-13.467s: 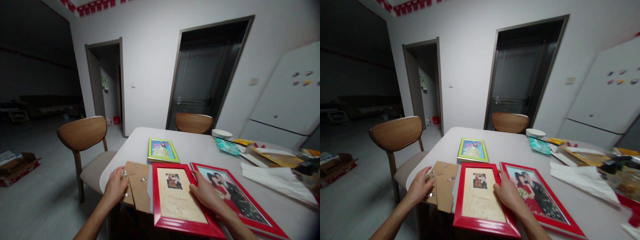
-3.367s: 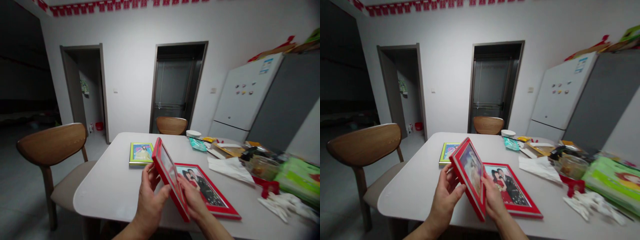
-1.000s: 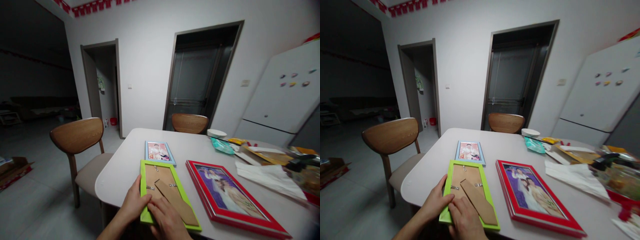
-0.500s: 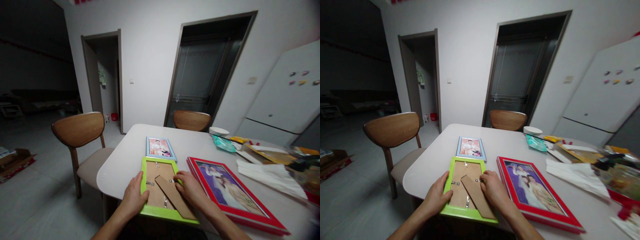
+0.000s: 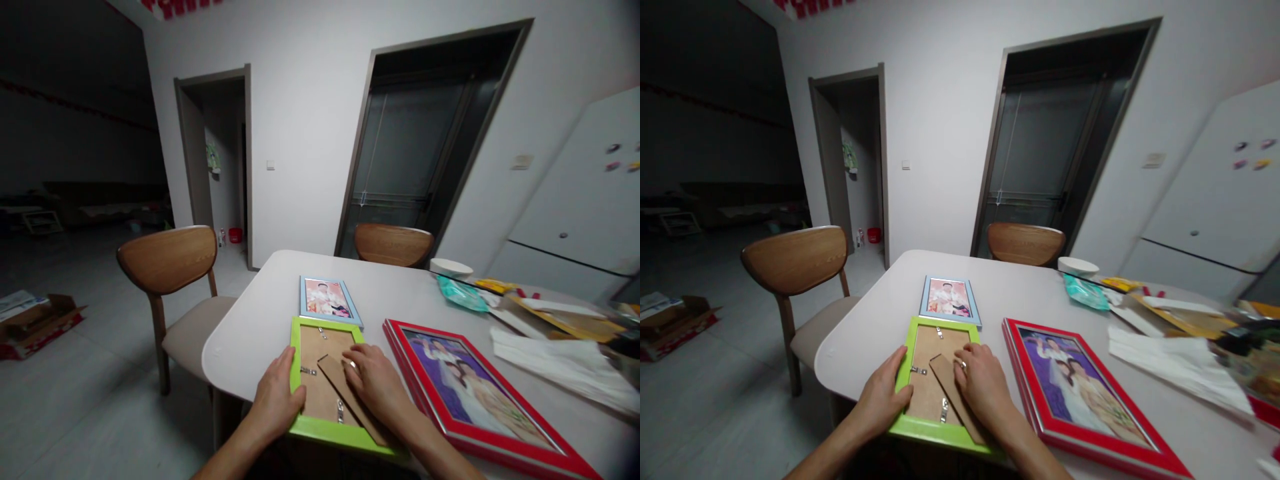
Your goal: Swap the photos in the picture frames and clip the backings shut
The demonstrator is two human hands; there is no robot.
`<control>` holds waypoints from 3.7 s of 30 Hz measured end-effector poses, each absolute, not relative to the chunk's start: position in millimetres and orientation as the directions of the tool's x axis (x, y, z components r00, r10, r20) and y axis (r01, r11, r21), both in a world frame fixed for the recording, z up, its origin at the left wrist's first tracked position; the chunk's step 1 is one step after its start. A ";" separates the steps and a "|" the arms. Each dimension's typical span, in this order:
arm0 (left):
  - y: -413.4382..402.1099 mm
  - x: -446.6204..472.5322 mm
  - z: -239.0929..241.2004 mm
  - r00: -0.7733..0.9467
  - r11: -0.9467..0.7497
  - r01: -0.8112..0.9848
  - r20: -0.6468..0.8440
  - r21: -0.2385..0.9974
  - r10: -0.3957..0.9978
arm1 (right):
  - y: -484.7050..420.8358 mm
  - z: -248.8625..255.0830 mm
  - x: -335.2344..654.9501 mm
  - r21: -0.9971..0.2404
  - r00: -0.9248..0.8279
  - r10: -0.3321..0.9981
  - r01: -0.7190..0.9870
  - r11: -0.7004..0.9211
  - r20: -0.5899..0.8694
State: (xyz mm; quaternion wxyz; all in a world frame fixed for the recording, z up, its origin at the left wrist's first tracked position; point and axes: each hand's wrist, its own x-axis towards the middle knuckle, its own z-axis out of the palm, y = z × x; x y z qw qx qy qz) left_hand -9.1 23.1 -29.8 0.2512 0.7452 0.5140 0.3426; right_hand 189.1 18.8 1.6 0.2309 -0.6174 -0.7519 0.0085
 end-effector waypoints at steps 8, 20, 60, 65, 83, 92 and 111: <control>23.3 -7.8 -29.5 0.250 -0.360 0.629 0.259 0.689 0.933 | 22.9 8.8 133.2 -0.290 -0.327 0.907 0.870 0.398 0.264; 24.3 -6.8 -30.6 0.267 -0.372 0.668 0.259 0.644 0.928 | 37.6 -6.8 127.9 -0.256 -0.227 0.917 0.913 0.317 0.328; 24.1 -7.8 -30.6 0.267 -0.336 0.648 0.209 0.684 0.941 | 79.4 -0.4 172.8 -0.402 -0.054 0.973 0.904 0.143 0.225; 24.3 -6.1 -28.2 0.255 -0.327 0.663 0.207 0.674 0.944 | 90.7 -11.8 166.9 -0.387 -0.008 0.963 0.915 0.115 0.268; 25.9 -6.2 -31.8 0.270 -0.336 0.646 0.206 0.686 0.941 | 16.6 11.0 187.5 -0.427 -0.161 0.976 0.880 0.209 0.146; 21.8 -7.4 -24.2 0.263 -0.303 0.607 0.174 0.735 0.949 | 15.7 18.1 175.4 -0.517 -0.098 0.985 0.841 0.158 0.141; 53.2 -90.5 -6.5 0.011 0.038 0.098 -0.039 0.994 0.999 | 24.0 2.3 227.3 -0.343 0.080 0.987 0.939 -0.027 0.141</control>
